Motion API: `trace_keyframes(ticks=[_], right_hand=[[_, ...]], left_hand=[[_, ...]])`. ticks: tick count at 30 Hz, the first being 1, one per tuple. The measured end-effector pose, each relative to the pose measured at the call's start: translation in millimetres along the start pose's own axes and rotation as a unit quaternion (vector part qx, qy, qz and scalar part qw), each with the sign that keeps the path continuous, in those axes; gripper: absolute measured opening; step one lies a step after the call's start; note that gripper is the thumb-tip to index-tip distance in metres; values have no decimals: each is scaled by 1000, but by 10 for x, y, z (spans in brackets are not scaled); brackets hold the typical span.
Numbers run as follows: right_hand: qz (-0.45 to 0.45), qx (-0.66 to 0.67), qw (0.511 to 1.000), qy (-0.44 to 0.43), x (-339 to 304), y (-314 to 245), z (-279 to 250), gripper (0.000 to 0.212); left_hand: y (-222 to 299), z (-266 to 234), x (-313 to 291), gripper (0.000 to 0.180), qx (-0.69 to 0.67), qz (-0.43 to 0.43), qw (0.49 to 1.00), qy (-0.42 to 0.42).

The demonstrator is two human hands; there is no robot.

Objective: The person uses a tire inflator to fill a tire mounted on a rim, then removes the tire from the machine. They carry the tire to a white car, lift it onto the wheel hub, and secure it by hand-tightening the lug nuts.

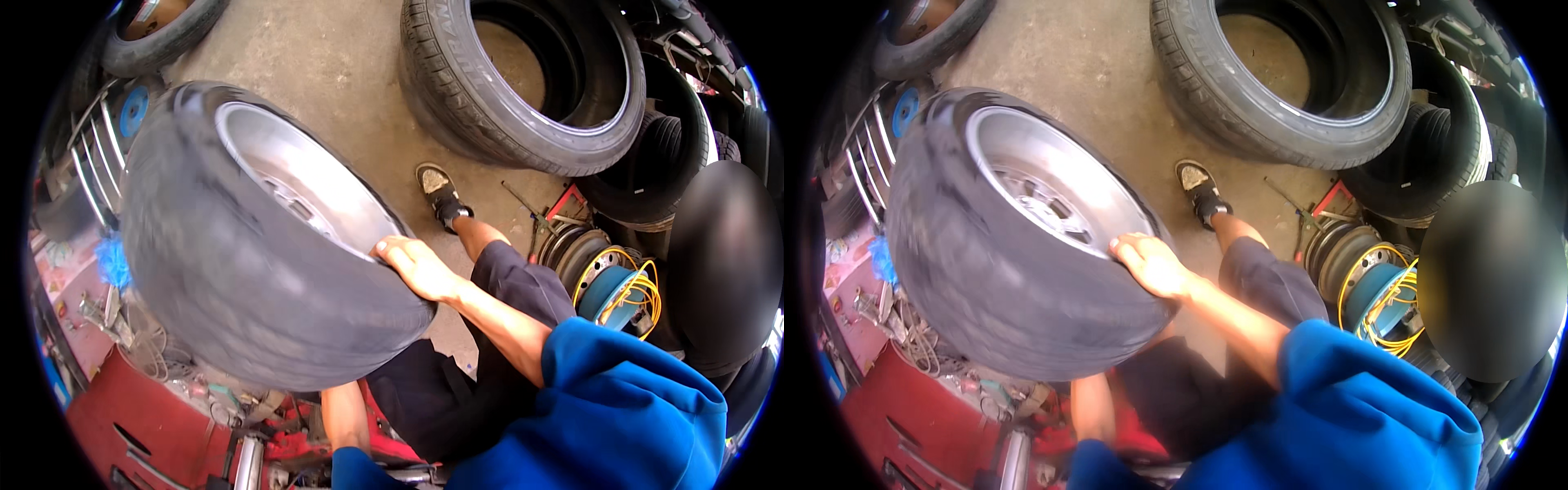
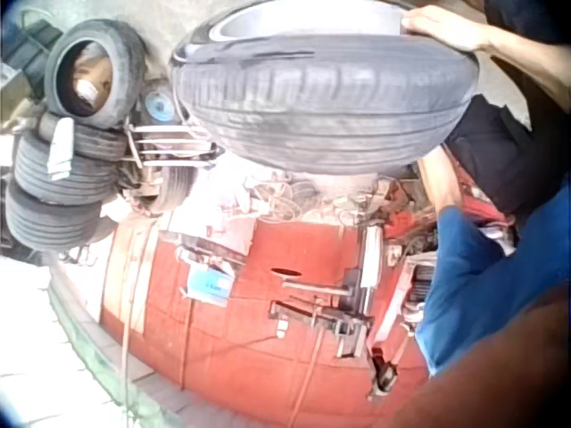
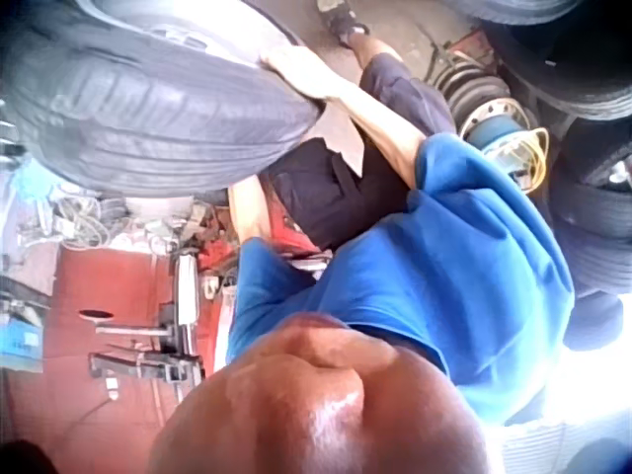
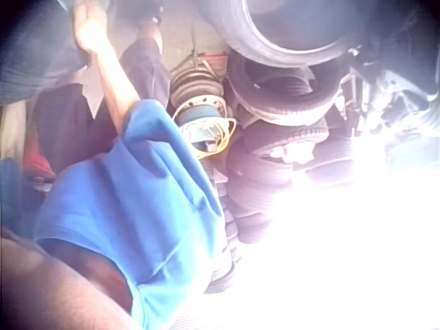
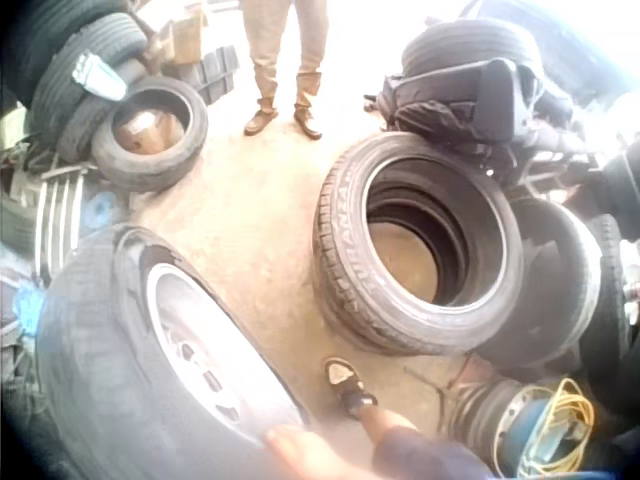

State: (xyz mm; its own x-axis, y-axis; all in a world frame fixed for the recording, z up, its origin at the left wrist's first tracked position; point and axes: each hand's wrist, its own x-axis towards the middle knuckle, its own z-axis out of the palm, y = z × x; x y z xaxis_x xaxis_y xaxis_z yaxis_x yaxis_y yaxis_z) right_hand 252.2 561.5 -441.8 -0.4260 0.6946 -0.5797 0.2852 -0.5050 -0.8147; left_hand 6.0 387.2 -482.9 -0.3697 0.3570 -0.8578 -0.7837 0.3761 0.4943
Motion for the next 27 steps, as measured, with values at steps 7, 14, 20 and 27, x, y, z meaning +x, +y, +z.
trace_keyframes(ticks=[7, 14, 20, 27], right_hand=[[78, -65, 994, -33, 412, -992, -378, 95], [40, 31, 994, -101, -241, 312, -353, 68], [-28, -83, 994, -71, 265, 362, -182, 62], [-76, -233, 969, -11, 131, -7, 1, 46]], left_hand=[[578, 201, -151, 70, 46, 0, 999, -1], [400, 196, -174, 69, 42, 13, 999, -7], [359, 343, -41, 68, 36, 38, 998, -32], [371, 125, -302, 68, 34, 43, 998, 11]])
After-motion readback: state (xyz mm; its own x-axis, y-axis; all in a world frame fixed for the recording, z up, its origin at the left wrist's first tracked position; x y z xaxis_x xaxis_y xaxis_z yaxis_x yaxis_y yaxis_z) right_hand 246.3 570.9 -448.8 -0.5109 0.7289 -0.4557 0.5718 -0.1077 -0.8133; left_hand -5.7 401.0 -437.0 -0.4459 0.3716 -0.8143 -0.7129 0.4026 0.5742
